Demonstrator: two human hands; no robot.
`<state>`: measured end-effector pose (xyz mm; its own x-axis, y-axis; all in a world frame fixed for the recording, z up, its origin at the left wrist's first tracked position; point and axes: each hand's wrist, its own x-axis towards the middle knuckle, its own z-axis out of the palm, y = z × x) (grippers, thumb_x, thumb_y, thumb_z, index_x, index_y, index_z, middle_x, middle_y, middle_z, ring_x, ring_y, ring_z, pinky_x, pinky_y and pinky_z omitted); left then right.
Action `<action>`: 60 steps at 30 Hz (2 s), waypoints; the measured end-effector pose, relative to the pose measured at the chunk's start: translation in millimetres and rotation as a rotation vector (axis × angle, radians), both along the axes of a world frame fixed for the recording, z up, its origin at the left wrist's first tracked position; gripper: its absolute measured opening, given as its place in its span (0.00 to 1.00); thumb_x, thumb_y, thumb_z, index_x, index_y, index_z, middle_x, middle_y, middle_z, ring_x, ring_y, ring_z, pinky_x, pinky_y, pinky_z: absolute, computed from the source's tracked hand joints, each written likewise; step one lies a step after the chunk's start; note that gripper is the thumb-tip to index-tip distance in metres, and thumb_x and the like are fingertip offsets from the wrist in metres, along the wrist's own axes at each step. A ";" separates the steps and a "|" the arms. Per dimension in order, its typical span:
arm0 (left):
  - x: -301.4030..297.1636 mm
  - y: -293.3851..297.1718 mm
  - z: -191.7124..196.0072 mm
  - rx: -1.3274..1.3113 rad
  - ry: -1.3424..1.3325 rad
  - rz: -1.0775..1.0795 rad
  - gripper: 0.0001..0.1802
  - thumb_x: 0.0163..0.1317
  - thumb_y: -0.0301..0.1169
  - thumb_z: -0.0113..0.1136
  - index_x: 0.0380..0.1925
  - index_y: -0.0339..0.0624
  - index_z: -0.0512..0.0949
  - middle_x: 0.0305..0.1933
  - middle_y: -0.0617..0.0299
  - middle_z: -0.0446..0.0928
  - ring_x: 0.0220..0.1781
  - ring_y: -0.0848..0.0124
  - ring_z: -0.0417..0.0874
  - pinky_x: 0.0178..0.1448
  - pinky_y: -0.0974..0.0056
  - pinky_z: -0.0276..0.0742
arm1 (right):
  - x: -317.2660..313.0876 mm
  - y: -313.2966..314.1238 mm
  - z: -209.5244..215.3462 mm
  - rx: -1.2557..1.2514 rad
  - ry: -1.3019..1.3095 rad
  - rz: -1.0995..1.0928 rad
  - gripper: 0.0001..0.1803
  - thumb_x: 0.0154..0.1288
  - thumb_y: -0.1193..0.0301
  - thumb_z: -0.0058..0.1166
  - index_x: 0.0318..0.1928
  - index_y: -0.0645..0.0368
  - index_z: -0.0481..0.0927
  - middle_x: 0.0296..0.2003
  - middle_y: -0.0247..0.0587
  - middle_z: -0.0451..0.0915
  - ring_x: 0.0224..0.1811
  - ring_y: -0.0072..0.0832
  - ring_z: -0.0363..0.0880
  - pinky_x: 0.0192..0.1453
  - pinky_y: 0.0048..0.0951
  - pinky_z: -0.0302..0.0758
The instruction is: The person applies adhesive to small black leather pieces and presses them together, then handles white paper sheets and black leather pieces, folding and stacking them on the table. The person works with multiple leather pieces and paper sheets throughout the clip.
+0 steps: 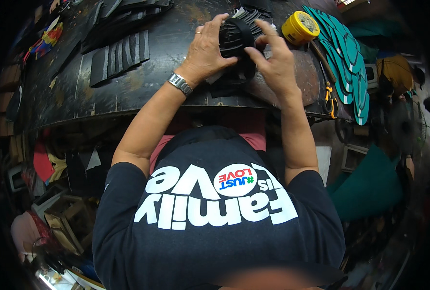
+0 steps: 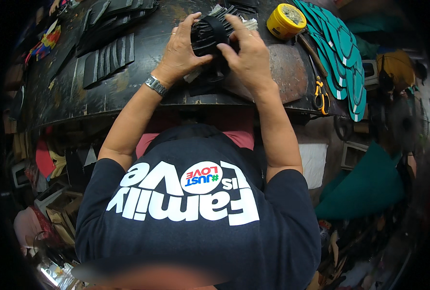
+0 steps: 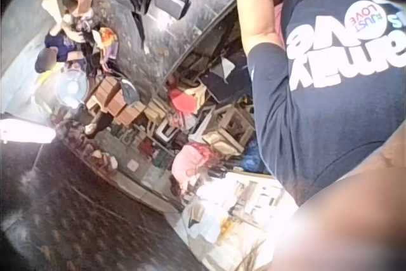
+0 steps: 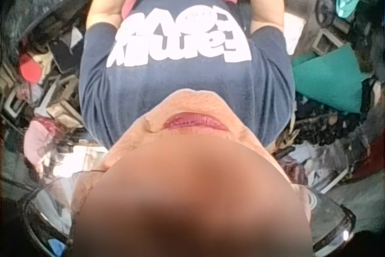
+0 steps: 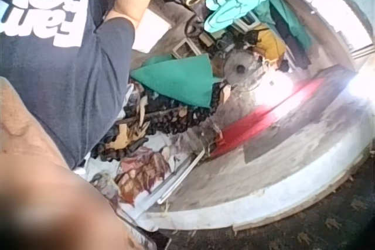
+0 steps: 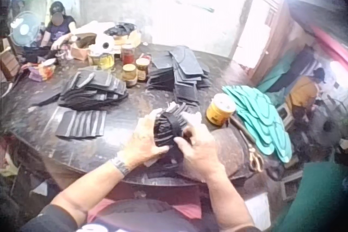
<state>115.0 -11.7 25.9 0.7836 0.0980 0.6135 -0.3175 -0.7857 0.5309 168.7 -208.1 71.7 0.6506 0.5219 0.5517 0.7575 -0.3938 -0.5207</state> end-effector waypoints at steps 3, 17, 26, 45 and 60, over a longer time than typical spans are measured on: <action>-2.9 -0.4 -1.7 -0.014 0.003 0.007 0.58 0.39 0.33 0.82 0.72 0.46 0.61 0.65 0.52 0.72 0.66 0.49 0.73 0.71 0.51 0.71 | 5.4 20.5 -0.6 -0.049 -0.275 -0.010 0.33 0.57 0.76 0.65 0.65 0.48 0.78 0.32 0.43 0.83 0.37 0.39 0.80 0.48 0.40 0.79; -2.4 -11.0 -2.4 0.073 -0.071 0.001 0.46 0.39 0.30 0.81 0.63 0.48 0.71 0.63 0.56 0.74 0.66 0.53 0.73 0.71 0.54 0.68 | 85.8 20.6 46.9 0.958 1.459 0.661 0.19 0.69 0.74 0.57 0.60 0.59 0.75 0.44 0.50 0.84 0.45 0.49 0.86 0.47 0.43 0.86; 4.0 -1.9 -5.0 0.051 -0.072 -0.002 0.44 0.41 0.32 0.81 0.62 0.48 0.72 0.63 0.56 0.74 0.65 0.53 0.73 0.70 0.53 0.69 | 115.5 26.1 99.4 0.922 1.392 0.741 0.26 0.74 0.66 0.55 0.66 0.67 0.69 0.50 0.60 0.80 0.45 0.51 0.85 0.42 0.41 0.87; 4.1 22.7 3.1 -0.383 0.045 -0.011 0.50 0.51 0.57 0.78 0.71 0.48 0.70 0.65 0.45 0.71 0.67 0.53 0.76 0.69 0.53 0.75 | 24.5 9.6 2.9 0.027 0.751 -0.134 0.68 0.61 0.37 0.65 0.82 0.51 0.31 0.57 0.73 0.74 0.45 0.42 0.87 0.27 0.30 0.85; -10.2 28.9 -24.8 -1.110 0.237 -0.075 0.48 0.62 0.29 0.73 0.77 0.48 0.55 0.66 0.51 0.63 0.60 0.65 0.79 0.55 0.61 0.84 | 113.3 61.1 -9.4 -0.015 0.768 0.256 0.67 0.52 0.52 0.76 0.82 0.55 0.43 0.73 0.66 0.61 0.75 0.48 0.63 0.78 0.39 0.59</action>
<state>104.7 17.1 1.1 0.8952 0.4425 0.0525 -0.1428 0.1732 0.9745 282.0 -147.0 62.3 0.7046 0.7096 -0.0092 0.2581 -0.2682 -0.9281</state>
